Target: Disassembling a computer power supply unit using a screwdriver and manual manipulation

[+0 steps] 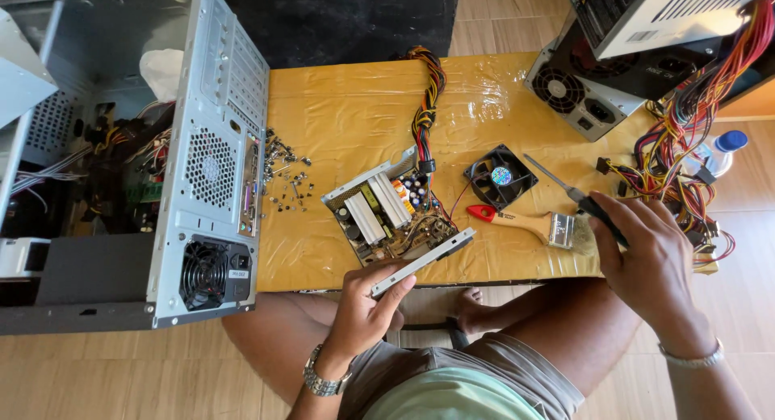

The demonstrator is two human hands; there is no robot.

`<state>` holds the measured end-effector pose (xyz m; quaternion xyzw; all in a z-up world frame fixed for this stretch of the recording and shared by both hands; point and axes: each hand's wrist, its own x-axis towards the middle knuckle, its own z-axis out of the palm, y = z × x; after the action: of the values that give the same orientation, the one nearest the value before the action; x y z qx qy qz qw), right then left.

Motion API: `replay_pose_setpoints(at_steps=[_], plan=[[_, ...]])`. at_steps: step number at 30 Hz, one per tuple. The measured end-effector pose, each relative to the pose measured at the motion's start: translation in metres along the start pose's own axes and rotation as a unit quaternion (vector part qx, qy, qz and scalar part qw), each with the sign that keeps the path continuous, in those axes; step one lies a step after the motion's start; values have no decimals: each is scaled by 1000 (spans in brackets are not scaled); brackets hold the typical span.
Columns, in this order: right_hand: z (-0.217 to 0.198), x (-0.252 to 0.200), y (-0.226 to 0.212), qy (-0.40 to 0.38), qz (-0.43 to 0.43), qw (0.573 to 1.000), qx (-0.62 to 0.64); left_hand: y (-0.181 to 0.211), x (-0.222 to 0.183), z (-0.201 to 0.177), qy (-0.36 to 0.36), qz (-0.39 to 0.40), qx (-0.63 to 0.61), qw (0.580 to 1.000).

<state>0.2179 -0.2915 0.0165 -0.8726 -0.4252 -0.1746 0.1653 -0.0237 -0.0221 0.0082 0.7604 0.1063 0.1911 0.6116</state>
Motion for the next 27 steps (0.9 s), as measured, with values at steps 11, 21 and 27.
replay_pose_setpoints(at_steps=[11, 21, 27], plan=[[56, 46, 7, -25, -45, 998, -40, -36, 5, -35, -71, 56, 74, 993], [50, 61, -59, 11, -69, 997, -9, -45, 25, -37, -105, 70, -88, 988], [51, 66, -61, 65, -68, 990, 108, -7, 11, -40, -37, 41, -148, 988]])
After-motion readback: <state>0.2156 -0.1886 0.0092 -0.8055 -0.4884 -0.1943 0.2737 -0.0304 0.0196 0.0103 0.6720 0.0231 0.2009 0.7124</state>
